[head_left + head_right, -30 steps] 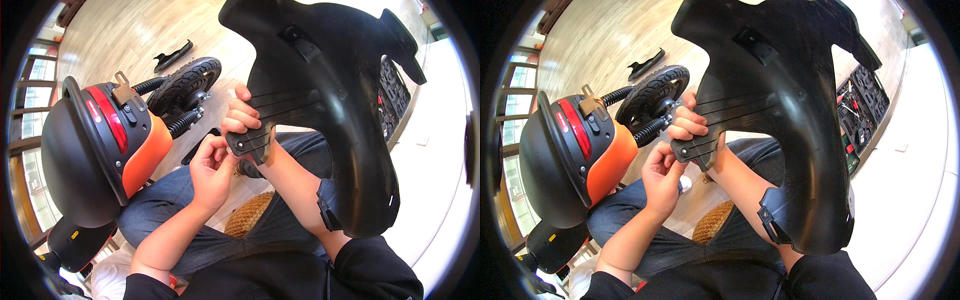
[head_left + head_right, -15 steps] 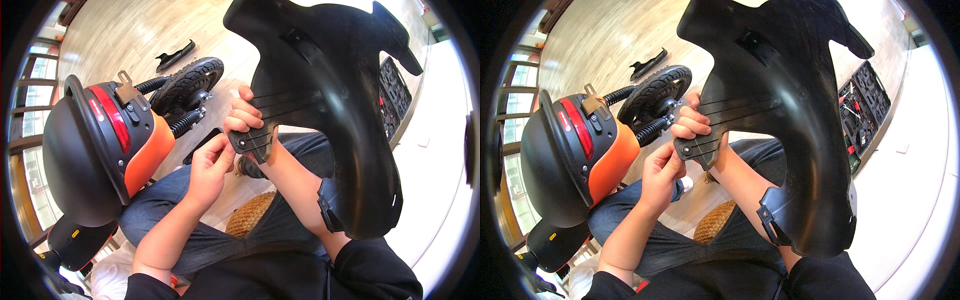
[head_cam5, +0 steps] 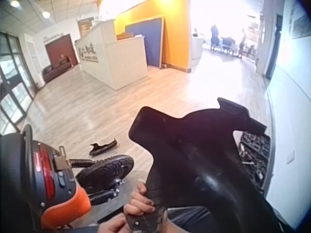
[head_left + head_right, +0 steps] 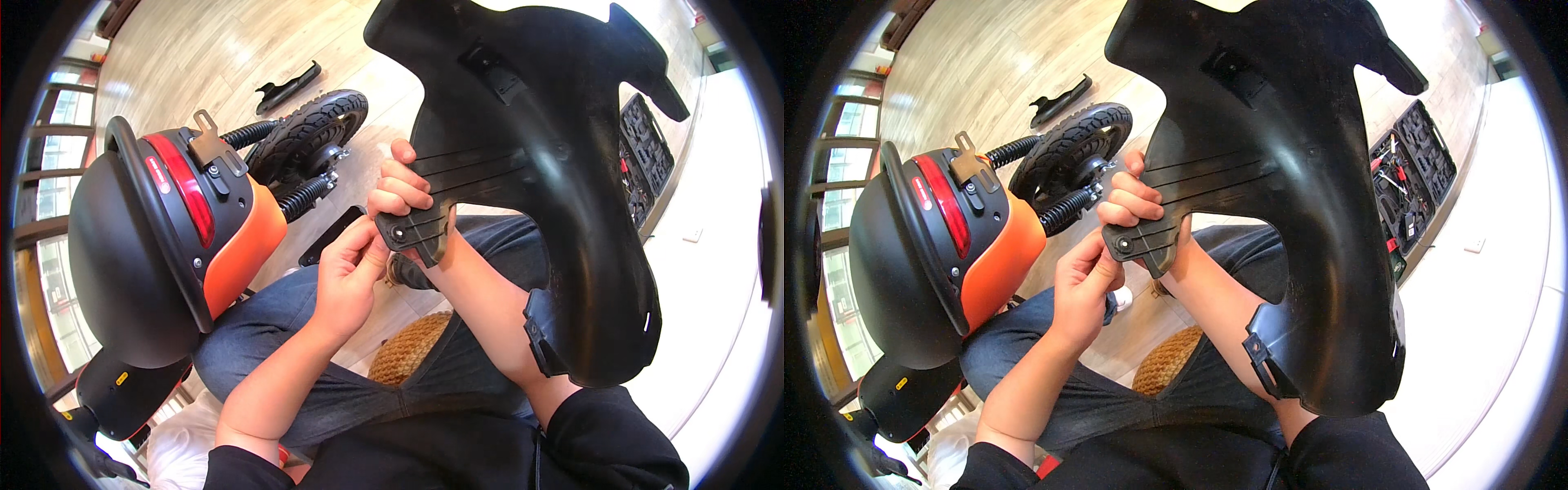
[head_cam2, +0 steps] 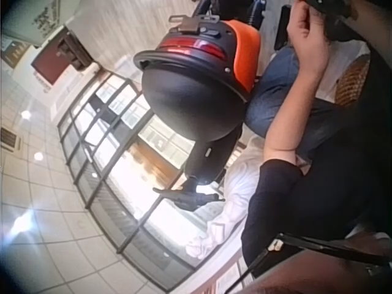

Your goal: Removing and reattaching the rear fender and related components of an electric scooter.

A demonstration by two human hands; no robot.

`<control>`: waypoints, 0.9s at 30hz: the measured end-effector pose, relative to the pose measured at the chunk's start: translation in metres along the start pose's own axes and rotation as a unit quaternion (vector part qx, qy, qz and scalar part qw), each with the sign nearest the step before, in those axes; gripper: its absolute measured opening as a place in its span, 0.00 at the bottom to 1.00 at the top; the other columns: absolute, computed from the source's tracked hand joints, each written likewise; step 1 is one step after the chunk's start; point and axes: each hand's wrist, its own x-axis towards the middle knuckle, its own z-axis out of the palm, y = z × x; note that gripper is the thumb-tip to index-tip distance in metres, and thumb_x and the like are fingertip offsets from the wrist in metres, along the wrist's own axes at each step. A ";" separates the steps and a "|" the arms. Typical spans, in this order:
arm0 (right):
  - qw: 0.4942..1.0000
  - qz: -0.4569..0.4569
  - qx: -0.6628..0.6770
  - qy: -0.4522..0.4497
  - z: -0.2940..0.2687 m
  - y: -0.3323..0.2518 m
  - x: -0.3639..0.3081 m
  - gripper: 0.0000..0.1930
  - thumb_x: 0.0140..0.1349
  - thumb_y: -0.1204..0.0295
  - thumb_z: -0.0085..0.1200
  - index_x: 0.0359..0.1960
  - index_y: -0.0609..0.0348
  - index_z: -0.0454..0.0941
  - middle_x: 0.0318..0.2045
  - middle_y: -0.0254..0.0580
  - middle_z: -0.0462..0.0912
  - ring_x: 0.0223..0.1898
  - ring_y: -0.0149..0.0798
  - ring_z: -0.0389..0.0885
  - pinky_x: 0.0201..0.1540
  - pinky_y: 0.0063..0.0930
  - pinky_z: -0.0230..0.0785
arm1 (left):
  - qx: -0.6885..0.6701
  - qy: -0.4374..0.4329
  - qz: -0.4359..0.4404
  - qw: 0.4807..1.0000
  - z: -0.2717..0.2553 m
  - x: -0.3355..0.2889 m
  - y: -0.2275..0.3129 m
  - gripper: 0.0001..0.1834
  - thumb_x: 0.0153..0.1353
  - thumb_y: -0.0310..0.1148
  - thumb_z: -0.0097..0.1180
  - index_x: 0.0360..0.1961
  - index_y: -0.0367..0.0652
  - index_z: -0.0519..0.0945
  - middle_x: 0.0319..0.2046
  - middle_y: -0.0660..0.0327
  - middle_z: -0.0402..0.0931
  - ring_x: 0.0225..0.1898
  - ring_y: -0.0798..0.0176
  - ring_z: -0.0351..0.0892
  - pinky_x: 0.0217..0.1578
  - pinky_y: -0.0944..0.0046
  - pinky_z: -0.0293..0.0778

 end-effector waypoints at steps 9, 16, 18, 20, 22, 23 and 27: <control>1.000 -0.009 0.001 0.003 -0.001 -0.002 0.000 0.14 0.78 0.64 0.37 0.45 0.61 0.71 0.20 0.26 0.62 0.20 0.24 0.65 0.34 0.24 0.56 | -0.057 -0.008 -0.052 0.997 0.001 -0.003 0.002 0.13 0.77 0.39 0.51 0.40 0.41 0.76 0.22 0.73 0.61 0.23 0.78 0.54 0.24 0.72 0.51; 1.000 -0.016 0.015 0.010 0.001 0.000 0.000 0.13 0.78 0.64 0.37 0.45 0.61 0.70 0.20 0.26 0.62 0.20 0.24 0.64 0.34 0.24 0.56 | -0.129 0.000 -0.073 0.989 -0.002 -0.002 -0.003 0.07 0.73 0.33 0.56 0.44 0.41 0.79 0.26 0.76 0.63 0.25 0.80 0.57 0.26 0.73 0.56; 1.000 -0.020 0.021 0.013 0.002 0.000 0.000 0.13 0.78 0.64 0.37 0.44 0.61 0.70 0.20 0.27 0.62 0.19 0.24 0.64 0.34 0.24 0.56 | -0.078 0.002 -0.051 0.996 -0.002 0.000 -0.005 0.07 0.72 0.32 0.57 0.45 0.40 0.79 0.26 0.76 0.63 0.24 0.79 0.57 0.26 0.73 0.56; 1.000 -0.015 0.015 0.020 0.002 -0.001 0.001 0.13 0.78 0.64 0.37 0.43 0.61 0.70 0.20 0.26 0.62 0.19 0.24 0.64 0.34 0.24 0.56 | -0.023 0.004 -0.028 0.999 -0.001 0.000 -0.002 0.08 0.71 0.32 0.58 0.45 0.40 0.79 0.26 0.76 0.63 0.24 0.79 0.56 0.26 0.73 0.56; 1.000 -0.017 0.006 0.020 0.001 -0.003 0.001 0.13 0.78 0.64 0.37 0.43 0.61 0.70 0.20 0.26 0.62 0.19 0.24 0.64 0.34 0.24 0.56 | 0.002 0.006 -0.029 1.000 0.001 0.000 0.001 0.09 0.70 0.33 0.60 0.45 0.40 0.80 0.24 0.76 0.63 0.22 0.79 0.55 0.24 0.73 0.54; 1.000 -0.018 -0.003 0.020 0.001 -0.004 0.000 0.13 0.78 0.64 0.37 0.43 0.61 0.70 0.20 0.26 0.62 0.19 0.24 0.64 0.34 0.24 0.56 | 0.001 0.006 -0.029 1.000 -0.001 0.000 0.003 0.09 0.70 0.33 0.60 0.45 0.40 0.80 0.24 0.76 0.63 0.22 0.79 0.55 0.24 0.73 0.54; 1.000 -0.019 0.008 0.023 0.001 -0.003 0.001 0.13 0.77 0.64 0.38 0.44 0.61 0.70 0.20 0.26 0.62 0.19 0.24 0.64 0.34 0.25 0.57 | -0.166 0.011 -0.108 0.980 -0.008 -0.001 0.003 0.08 0.72 0.32 0.58 0.45 0.39 0.80 0.21 0.76 0.61 0.20 0.80 0.53 0.22 0.72 0.51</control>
